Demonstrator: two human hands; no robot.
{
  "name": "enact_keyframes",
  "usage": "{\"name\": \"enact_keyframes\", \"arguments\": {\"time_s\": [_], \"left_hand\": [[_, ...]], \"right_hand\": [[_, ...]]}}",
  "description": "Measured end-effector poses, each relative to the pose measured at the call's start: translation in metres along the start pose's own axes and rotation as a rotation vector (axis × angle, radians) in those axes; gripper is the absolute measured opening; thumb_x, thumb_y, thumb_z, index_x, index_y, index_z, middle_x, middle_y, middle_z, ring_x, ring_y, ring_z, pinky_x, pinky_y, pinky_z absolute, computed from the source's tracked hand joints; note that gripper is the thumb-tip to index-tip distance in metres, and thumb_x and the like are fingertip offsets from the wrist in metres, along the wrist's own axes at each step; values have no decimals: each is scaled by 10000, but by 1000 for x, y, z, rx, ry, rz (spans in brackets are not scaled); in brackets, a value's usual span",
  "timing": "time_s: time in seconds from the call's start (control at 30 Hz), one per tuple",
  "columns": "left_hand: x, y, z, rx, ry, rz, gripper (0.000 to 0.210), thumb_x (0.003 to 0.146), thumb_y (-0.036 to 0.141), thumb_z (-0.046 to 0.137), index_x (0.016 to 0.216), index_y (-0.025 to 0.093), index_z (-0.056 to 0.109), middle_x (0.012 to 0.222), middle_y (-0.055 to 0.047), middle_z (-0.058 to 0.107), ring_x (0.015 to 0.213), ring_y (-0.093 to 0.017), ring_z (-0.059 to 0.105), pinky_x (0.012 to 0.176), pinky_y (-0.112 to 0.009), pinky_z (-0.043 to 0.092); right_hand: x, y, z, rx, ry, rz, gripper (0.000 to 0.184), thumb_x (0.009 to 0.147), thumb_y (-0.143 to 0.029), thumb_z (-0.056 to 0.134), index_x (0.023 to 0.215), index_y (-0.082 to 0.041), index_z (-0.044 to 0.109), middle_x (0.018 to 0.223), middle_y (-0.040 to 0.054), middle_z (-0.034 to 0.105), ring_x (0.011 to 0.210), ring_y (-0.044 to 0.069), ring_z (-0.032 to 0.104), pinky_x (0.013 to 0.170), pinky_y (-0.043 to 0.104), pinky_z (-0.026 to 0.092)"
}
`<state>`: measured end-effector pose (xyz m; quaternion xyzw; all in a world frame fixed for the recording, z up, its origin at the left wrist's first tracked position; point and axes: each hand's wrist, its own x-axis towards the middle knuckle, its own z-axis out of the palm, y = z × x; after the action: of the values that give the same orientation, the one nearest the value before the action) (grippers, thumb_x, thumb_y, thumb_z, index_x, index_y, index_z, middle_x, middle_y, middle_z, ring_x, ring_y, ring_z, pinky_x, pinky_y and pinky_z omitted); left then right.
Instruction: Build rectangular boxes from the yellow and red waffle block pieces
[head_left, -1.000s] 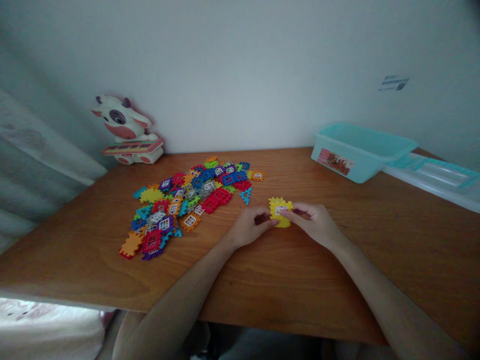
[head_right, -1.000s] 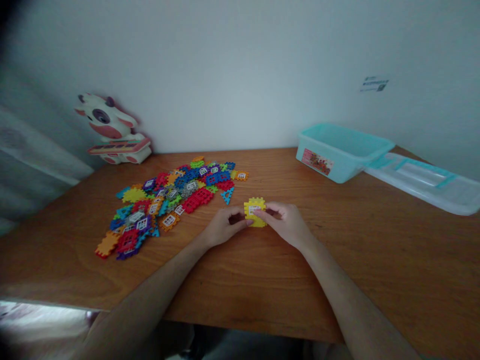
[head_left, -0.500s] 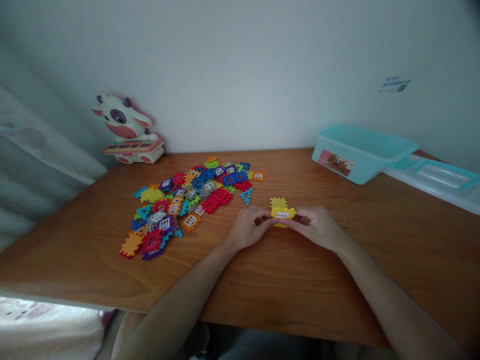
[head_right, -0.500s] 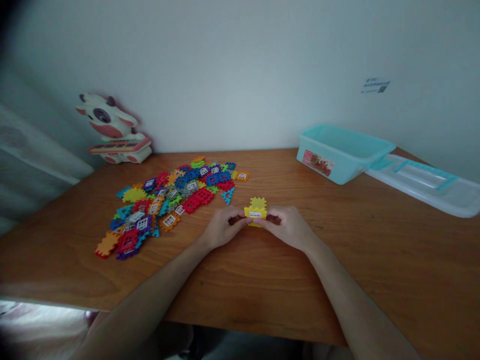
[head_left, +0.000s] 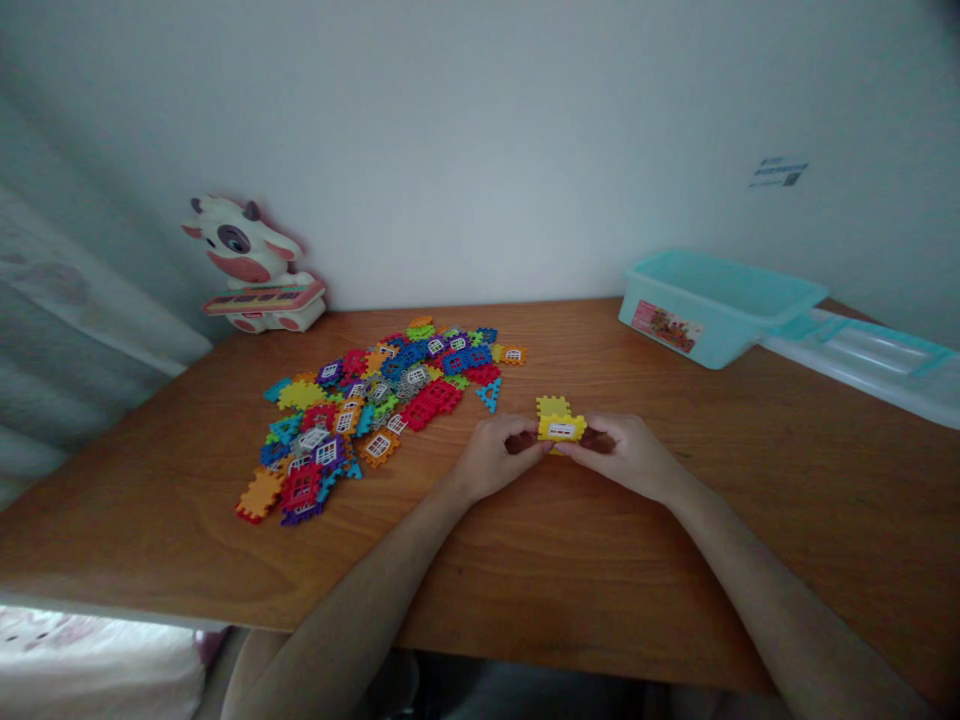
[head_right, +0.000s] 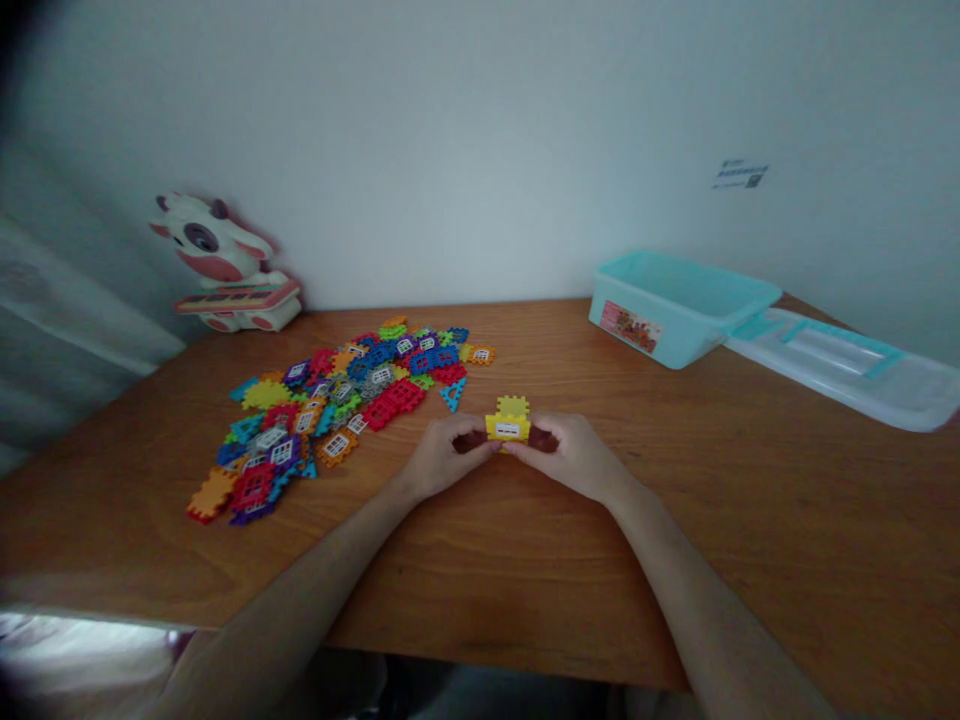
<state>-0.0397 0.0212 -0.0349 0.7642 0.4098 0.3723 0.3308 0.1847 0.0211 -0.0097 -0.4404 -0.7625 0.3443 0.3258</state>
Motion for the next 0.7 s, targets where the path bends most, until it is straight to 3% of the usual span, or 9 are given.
{"name": "enact_keyframes", "arguments": {"time_s": [0.17,0.27,0.4,0.7], "left_hand": [[0,-4,0,28,16,-24,235,858,374,724,975,171,739,840,-27,702,710,-130,587,654,-234,446],[0,-6,1,19,31,-20,210,857,356,727,933,160,724,826,-21,686,702,-124,576,646,-233,445],[1,-9,1,-8,81,-79,205,858,304,722,1008,165,713,865,-20,700,725,-126,603,662,-237,477],[4,-11,0,-69,140,-160,307,855,150,668,1162,164,660,997,-52,734,815,-138,668,718,-258,548]], "right_hand": [[0,2,-5,-96,-28,-62,325,814,-450,746,1101,-297,763,1096,31,790,949,274,733,870,416,569],[1,7,-8,-203,-27,-92,287,805,-474,752,1024,-289,769,1032,42,792,900,270,723,824,400,556],[1,15,-7,-257,-62,-122,202,875,-446,678,950,-271,747,922,40,773,794,228,697,730,347,527],[2,9,5,-334,-47,-162,167,924,-388,635,884,-257,730,855,42,758,753,218,684,705,341,507]]}}
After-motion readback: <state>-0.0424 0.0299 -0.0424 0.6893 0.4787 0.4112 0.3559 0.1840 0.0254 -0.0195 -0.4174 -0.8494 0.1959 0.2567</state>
